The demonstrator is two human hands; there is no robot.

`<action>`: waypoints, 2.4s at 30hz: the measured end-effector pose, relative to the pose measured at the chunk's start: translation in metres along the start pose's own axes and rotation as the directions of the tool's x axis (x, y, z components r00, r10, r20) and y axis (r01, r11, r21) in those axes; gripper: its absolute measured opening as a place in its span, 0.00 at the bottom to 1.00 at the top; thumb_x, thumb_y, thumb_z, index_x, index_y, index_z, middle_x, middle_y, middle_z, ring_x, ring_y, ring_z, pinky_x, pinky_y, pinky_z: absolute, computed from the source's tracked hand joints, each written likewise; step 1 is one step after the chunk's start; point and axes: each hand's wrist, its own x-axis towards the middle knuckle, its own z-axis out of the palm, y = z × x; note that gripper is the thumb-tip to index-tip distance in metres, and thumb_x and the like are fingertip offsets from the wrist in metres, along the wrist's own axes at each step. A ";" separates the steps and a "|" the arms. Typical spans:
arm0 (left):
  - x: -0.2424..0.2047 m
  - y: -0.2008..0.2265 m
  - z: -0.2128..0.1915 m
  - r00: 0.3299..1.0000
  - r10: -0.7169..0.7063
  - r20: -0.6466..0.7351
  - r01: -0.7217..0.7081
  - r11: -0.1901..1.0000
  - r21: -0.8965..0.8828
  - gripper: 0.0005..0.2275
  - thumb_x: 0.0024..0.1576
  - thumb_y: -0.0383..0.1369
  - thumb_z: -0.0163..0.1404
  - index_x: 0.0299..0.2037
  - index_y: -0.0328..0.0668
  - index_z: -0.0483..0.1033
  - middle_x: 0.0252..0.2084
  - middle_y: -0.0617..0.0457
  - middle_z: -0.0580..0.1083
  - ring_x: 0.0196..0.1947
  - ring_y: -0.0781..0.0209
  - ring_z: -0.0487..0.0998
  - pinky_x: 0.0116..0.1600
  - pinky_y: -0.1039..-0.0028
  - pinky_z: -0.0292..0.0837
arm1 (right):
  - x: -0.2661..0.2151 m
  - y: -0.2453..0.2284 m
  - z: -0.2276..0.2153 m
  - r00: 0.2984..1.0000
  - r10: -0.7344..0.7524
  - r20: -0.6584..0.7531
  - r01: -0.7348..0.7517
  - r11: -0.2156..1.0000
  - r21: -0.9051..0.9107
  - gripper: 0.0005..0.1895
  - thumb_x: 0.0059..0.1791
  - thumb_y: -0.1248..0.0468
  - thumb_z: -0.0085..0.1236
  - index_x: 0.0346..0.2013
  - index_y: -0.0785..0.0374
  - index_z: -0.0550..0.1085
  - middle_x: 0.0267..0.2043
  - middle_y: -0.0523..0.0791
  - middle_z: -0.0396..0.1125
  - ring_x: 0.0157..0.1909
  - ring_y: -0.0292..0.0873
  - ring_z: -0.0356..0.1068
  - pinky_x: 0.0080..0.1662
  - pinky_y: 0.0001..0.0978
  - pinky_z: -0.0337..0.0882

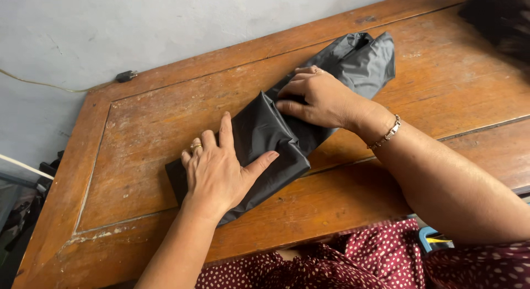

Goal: The person folds a black plastic material into a small rectangle by layering it multiple times and then places a labeled sleeve around it.

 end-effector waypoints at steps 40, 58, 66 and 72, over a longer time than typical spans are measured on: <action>-0.005 -0.019 -0.007 0.979 0.192 -0.074 -0.202 0.962 -0.183 0.53 0.44 0.75 0.37 0.76 0.47 0.50 0.53 0.41 0.70 0.57 0.35 0.70 0.69 0.38 0.45 | 0.016 0.004 0.002 0.820 0.258 0.512 -0.231 0.966 -0.116 0.21 0.39 0.35 0.66 0.28 0.43 0.72 0.45 0.37 0.68 0.59 0.43 0.64 0.57 0.51 0.56; -0.003 -0.008 -0.018 0.943 0.287 -0.166 -0.293 0.956 -0.013 0.52 0.49 0.72 0.45 0.74 0.37 0.54 0.60 0.36 0.59 0.65 0.30 0.62 0.68 0.27 0.43 | 0.003 -0.029 -0.002 0.905 0.268 0.330 -0.267 0.962 -0.049 0.08 0.45 0.52 0.57 0.31 0.49 0.72 0.29 0.41 0.73 0.35 0.52 0.72 0.39 0.43 0.68; -0.012 0.023 -0.015 0.923 0.336 -0.187 -0.349 0.936 -0.040 0.47 0.56 0.63 0.48 0.77 0.39 0.46 0.69 0.35 0.60 0.72 0.26 0.56 0.70 0.37 0.51 | 0.004 -0.034 0.002 0.856 0.355 0.376 -0.332 0.935 -0.127 0.07 0.45 0.60 0.52 0.35 0.55 0.76 0.37 0.47 0.76 0.41 0.59 0.75 0.39 0.49 0.73; -0.008 0.028 -0.012 0.911 0.368 -0.188 -0.377 0.926 -0.012 0.42 0.59 0.61 0.45 0.76 0.39 0.50 0.70 0.34 0.56 0.71 0.25 0.56 0.69 0.35 0.50 | 0.006 -0.037 0.000 0.828 0.394 0.400 -0.371 0.918 -0.136 0.08 0.44 0.62 0.53 0.35 0.56 0.76 0.37 0.46 0.77 0.42 0.57 0.76 0.41 0.45 0.74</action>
